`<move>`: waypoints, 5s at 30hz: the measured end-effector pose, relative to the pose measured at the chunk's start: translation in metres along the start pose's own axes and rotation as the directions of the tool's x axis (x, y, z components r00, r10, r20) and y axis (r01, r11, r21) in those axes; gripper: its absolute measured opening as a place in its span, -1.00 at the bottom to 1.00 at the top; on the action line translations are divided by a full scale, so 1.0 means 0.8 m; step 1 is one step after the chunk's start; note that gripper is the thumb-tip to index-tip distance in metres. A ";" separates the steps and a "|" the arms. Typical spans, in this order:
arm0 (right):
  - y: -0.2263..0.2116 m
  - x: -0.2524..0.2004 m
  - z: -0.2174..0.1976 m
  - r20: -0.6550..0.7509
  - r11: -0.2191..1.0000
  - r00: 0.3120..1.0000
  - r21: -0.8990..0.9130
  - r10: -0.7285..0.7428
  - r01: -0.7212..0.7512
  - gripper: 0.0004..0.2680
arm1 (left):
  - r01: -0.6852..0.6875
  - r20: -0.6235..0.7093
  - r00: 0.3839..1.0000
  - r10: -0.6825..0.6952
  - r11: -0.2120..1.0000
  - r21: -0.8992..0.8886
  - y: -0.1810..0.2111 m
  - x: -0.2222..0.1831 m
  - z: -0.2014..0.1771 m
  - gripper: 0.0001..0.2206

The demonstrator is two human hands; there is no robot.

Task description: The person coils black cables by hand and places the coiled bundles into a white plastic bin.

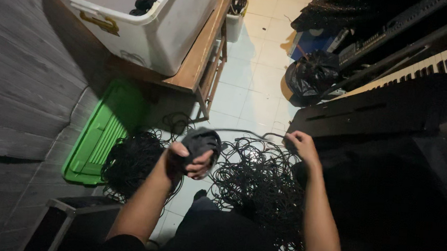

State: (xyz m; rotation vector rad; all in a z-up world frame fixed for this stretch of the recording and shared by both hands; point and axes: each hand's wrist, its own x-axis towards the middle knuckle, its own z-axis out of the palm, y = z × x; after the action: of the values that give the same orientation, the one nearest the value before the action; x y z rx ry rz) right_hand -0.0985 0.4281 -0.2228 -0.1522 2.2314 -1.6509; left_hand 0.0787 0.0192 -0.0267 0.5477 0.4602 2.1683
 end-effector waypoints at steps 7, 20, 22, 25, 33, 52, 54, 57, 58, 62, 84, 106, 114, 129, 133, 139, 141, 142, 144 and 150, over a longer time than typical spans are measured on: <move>0.043 -0.009 0.039 -0.093 0.994 0.995 -0.110 -0.023 0.013 -0.73 | -0.059 0.234 0.972 0.033 0.992 0.107 0.058 0.002 0.019 -0.68; -0.140 0.017 0.192 0.182 0.941 0.926 0.135 -0.331 0.309 -0.59 | -0.052 0.131 0.990 0.057 0.998 -0.038 0.091 0.022 0.006 -0.70; -0.163 0.008 0.237 0.388 0.955 0.888 0.253 -0.245 0.152 -0.58 | -0.081 0.185 0.979 0.083 0.997 -0.019 0.104 0.028 -0.002 -0.70; -0.169 -0.007 0.292 0.637 0.978 0.770 0.180 -0.031 -0.109 -0.65 | -0.230 0.158 0.961 0.228 0.973 -0.004 0.137 0.023 -0.016 -0.68; -0.229 -0.076 0.301 0.590 0.970 0.806 -0.167 -0.046 0.178 -0.72 | -0.333 -0.234 0.541 0.808 0.461 0.822 0.179 -0.078 -0.107 -0.70; -0.382 -0.074 0.205 0.352 0.800 0.860 -0.349 -0.371 0.488 -0.86 | 0.486 -0.480 0.859 -0.178 0.576 0.657 0.070 -0.060 -0.136 -0.46; -0.368 -0.059 0.199 0.356 0.880 0.887 -0.261 -0.294 0.396 -0.87 | 0.348 -0.248 0.937 -0.245 0.716 0.606 0.062 -0.045 -0.123 -0.62; -0.324 -0.037 0.193 0.345 0.972 0.910 0.037 -0.231 0.233 -0.85 | 0.431 -0.200 0.900 -0.388 0.725 0.538 0.054 -0.024 -0.094 -0.71; -0.305 -0.029 0.192 0.339 0.972 0.916 0.162 -0.217 0.170 -0.81 | 0.389 -0.132 0.919 -0.373 0.792 0.471 0.055 -0.021 -0.083 -0.71; -0.222 0.009 0.206 0.340 0.950 0.905 0.262 -0.256 0.170 -0.87 | 0.230 0.031 0.969 -0.245 0.942 0.245 0.061 -0.004 -0.054 -0.69; -0.255 -0.079 0.250 0.634 0.930 0.770 -0.322 0.074 0.175 -0.75 | -0.420 -0.307 0.406 0.861 0.474 0.774 0.142 -0.003 -0.049 -0.66; -0.366 -0.068 0.155 0.486 0.707 0.753 -0.328 -0.443 0.627 -0.76 | 0.601 -0.491 0.798 -0.349 0.516 0.610 0.051 0.019 -0.085 -0.60; -0.209 -0.001 0.149 0.223 0.902 0.892 -0.092 -0.395 0.422 -0.76 | 0.365 -0.001 0.923 -0.384 0.875 0.318 0.032 0.014 -0.066 -0.60; -0.167 -0.048 0.229 0.594 0.979 0.779 0.137 -0.202 0.150 -0.64 | -0.618 -0.210 0.709 0.673 0.737 0.275 0.098 0.016 -0.065 -0.53; -0.167 -0.056 0.232 0.621 0.978 0.781 -0.109 -0.070 0.175 -0.67 | -0.609 -0.318 0.455 0.832 0.551 0.570 0.111 0.014 -0.061 -0.52; -0.183 -0.070 0.234 0.719 0.855 0.682 -0.264 -0.133 0.446 -0.59 | -0.342 -0.236 0.310 0.921 0.340 0.876 0.127 -0.006 -0.062 -0.54; -0.208 -0.080 0.227 0.778 0.825 0.626 -0.392 0.060 0.407 -0.65 | -0.105 -0.285 0.395 0.873 0.351 0.930 0.141 -0.018 -0.056 -0.56; -0.223 -0.085 0.224 0.795 0.798 0.586 -0.452 0.157 0.399 -0.66 | 0.060 -0.359 0.478 0.802 0.378 0.924 0.151 -0.027 -0.052 -0.56; -0.254 -0.094 0.217 0.782 0.822 0.614 -0.420 0.112 0.385 -0.72 | 0.451 -0.527 0.532 0.662 0.305 0.839 0.158 -0.032 -0.043 -0.52; -0.323 -0.107 0.171 0.687 0.769 0.691 -0.310 -0.225 0.559 -0.85 | 0.796 -0.716 0.485 0.501 0.086 0.599 0.131 -0.032 -0.061 -0.30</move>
State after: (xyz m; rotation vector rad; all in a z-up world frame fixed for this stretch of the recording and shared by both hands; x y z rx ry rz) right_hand -0.0037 0.2496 0.0053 -1.2356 2.0923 -0.9022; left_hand 0.0001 -0.0691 -0.0213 -0.1508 2.6622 1.1908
